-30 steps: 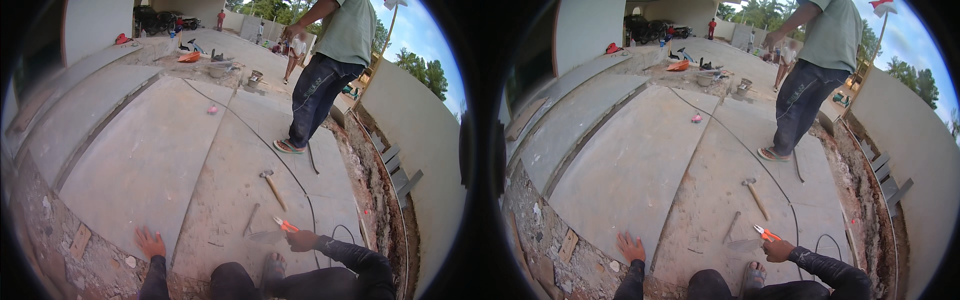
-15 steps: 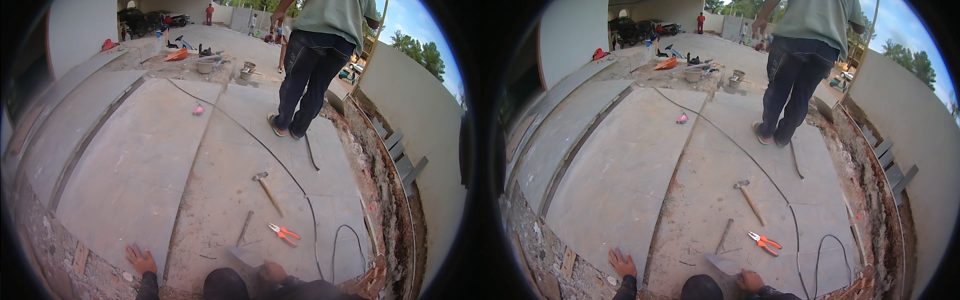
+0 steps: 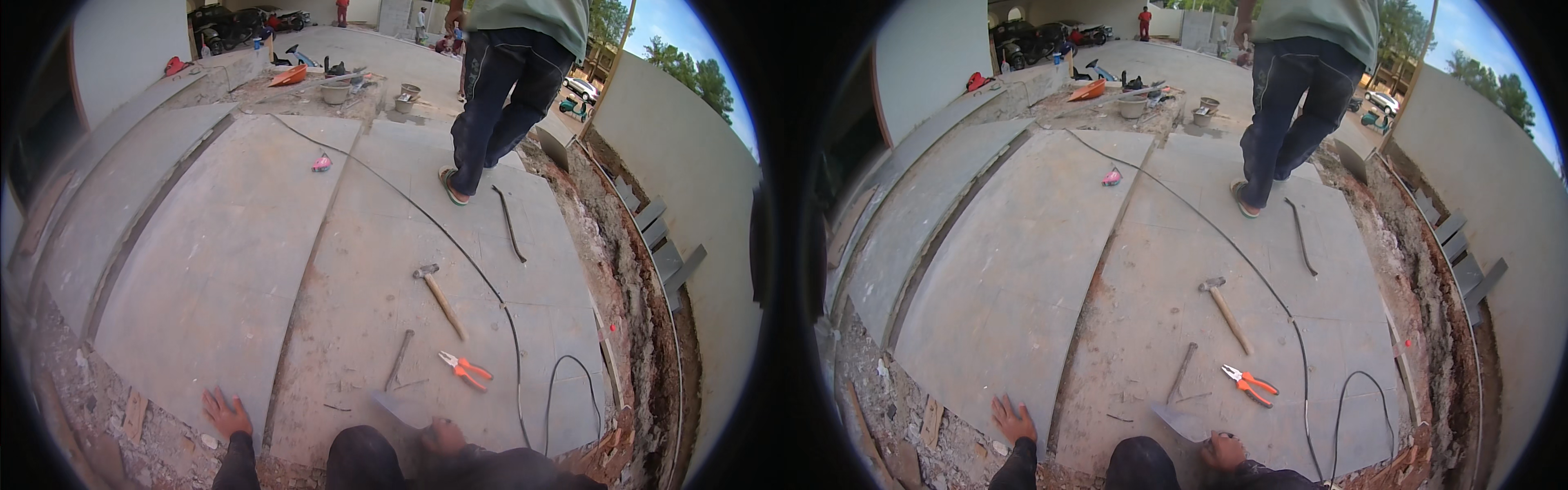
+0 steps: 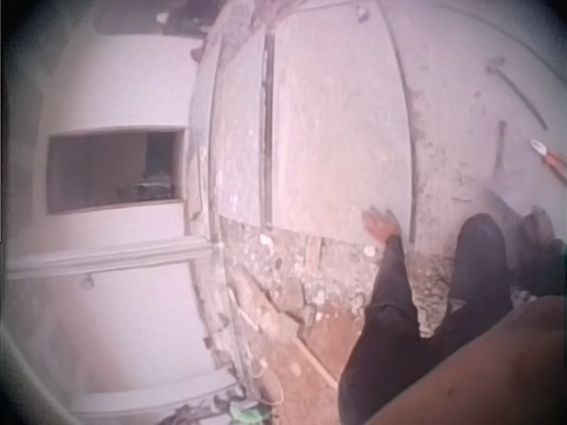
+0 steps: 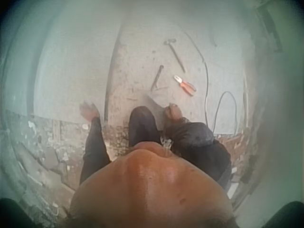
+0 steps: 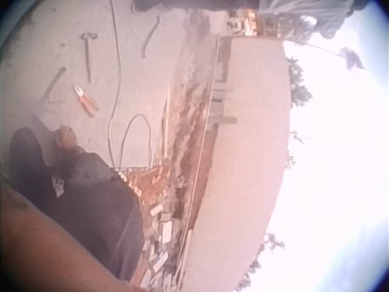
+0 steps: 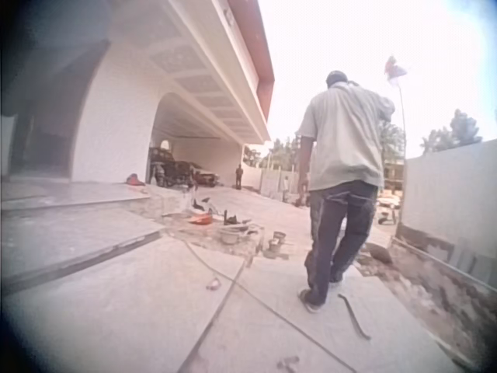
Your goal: The person uses a utility knife to cut a tile along a marked line, then secures the tile to the floor using a hammer and chisel. They also use a trowel to spread mortar or adhesive under the tile before final placement.
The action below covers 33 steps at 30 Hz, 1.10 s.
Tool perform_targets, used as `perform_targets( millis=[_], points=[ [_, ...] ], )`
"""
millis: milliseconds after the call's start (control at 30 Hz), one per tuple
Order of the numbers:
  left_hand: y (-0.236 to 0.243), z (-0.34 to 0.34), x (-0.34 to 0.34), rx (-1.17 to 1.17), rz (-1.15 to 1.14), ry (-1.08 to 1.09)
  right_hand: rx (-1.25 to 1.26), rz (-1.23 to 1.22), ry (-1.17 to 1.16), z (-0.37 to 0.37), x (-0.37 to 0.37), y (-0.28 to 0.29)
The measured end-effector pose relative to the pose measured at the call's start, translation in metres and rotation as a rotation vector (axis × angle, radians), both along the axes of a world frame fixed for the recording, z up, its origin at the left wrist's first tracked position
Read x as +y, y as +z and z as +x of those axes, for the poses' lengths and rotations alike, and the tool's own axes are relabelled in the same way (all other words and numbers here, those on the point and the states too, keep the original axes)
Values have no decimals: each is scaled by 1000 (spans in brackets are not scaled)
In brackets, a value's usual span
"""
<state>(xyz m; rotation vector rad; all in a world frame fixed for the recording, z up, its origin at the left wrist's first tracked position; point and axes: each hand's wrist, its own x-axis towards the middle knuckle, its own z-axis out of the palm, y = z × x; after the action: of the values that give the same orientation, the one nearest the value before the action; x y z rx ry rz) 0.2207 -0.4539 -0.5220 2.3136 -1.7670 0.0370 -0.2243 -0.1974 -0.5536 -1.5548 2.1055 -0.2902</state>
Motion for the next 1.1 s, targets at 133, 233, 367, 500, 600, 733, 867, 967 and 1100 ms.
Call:
perform_targets(
  millis=[133, 233, 367, 500, 600, 733, 867, 967, 1100],
  points=[
    [-4, 2, -1, 9, -14, -2, -34, -37, 22, -6, 2, -4],
    [-6, 6, 1, 17, -45, -10, -24, 20, 18, -3, -2, -2],
    [-5, 1, 0, 3, -38, -8, -41, -64, 38, -7, 0, -8],
    [0, 3, 0, -9, -17, 11, -48, -78, 0, -2, -3, 4],
    [-3, 2, 0, -10, -24, 1, -90, -129, -154, -9, -7, 14],
    [-3, 6, 0, -30, -27, 2, -185, -266, -443, -40, -25, 31],
    [-12, 4, -2, -41, -47, -4, -31, -383, -708, -107, -34, 34],
    [-5, -1, 2, -23, -7, 5, 173, -335, -826, -150, -32, 28],
    [1, 3, 6, 14, 12, 17, 242, -203, -905, -189, -24, 5]
  ],
)
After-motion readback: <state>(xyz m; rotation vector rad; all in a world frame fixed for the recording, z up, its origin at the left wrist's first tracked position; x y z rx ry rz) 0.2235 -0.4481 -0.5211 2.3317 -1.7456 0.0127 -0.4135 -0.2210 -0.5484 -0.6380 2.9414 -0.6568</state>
